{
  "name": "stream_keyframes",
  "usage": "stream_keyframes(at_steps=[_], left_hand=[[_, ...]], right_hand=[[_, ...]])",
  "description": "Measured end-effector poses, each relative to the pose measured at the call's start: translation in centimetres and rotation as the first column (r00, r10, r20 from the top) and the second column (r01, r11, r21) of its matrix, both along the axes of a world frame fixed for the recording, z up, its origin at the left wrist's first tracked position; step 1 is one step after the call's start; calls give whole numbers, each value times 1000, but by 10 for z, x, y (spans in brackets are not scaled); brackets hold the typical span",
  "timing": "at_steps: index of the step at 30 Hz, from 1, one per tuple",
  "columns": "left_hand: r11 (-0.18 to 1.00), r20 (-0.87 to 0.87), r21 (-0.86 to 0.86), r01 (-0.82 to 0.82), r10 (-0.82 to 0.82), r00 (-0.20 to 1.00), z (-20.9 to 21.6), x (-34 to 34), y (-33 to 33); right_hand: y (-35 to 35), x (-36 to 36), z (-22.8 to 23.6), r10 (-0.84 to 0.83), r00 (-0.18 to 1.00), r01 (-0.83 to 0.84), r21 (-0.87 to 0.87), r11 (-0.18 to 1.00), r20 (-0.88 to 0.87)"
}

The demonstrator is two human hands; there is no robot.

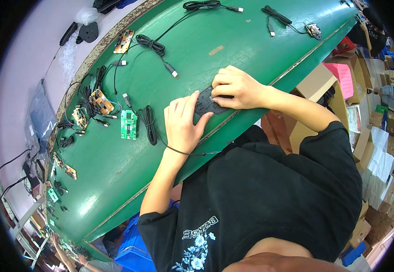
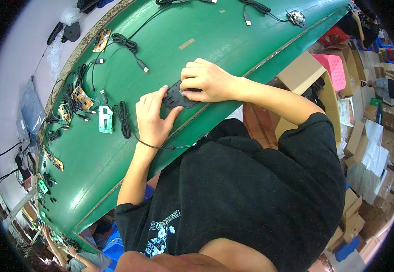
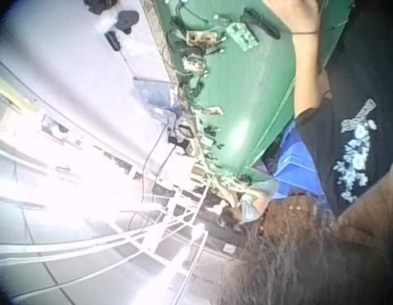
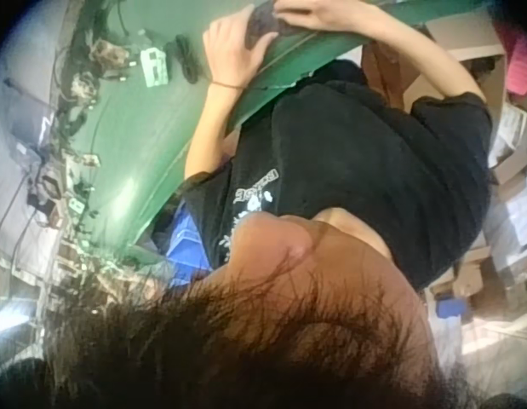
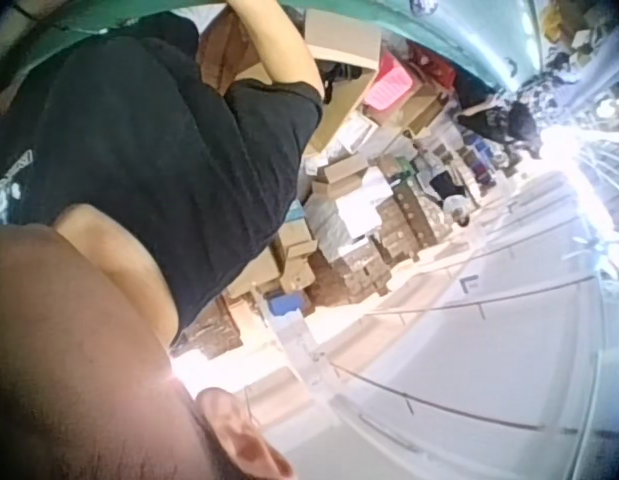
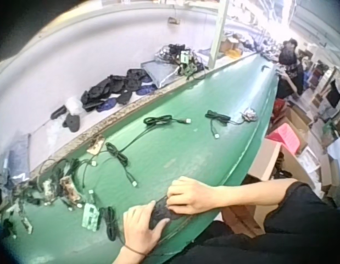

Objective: The person assembles electronic circuit boards into plastic housings by hand, integrating electronic components and USB cables into the final product.

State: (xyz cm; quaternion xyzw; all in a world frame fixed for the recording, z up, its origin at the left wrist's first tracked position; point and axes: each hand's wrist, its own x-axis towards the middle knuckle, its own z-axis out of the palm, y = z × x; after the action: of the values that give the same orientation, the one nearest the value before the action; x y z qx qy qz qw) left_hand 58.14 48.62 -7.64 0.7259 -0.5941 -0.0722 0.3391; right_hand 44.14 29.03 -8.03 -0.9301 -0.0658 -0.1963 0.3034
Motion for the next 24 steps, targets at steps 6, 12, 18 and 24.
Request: stream_keyframes(at_steps=[6, 12, 18, 24], left_hand=[[1000, -151, 14, 19, -17, 988, 8, 4, 11], [998, -366, 41, 42, -24, 930, 23, 12, 8], [995, -415, 42, 96, -70, 907, 18, 18, 4], [958, -449, 216, 191, -76, 890, 22, 27, 0]], right_hand=[[14, -11, 17, -121, 991, 118, 59, 991, 55], [111, -70, 19, -5, 989, 16, 77, 997, -149], [146, -70, -1, -168, 984, 164, -66, 984, -57], [132, -57, -9, -56, 992, 76, -187, 979, 110]])
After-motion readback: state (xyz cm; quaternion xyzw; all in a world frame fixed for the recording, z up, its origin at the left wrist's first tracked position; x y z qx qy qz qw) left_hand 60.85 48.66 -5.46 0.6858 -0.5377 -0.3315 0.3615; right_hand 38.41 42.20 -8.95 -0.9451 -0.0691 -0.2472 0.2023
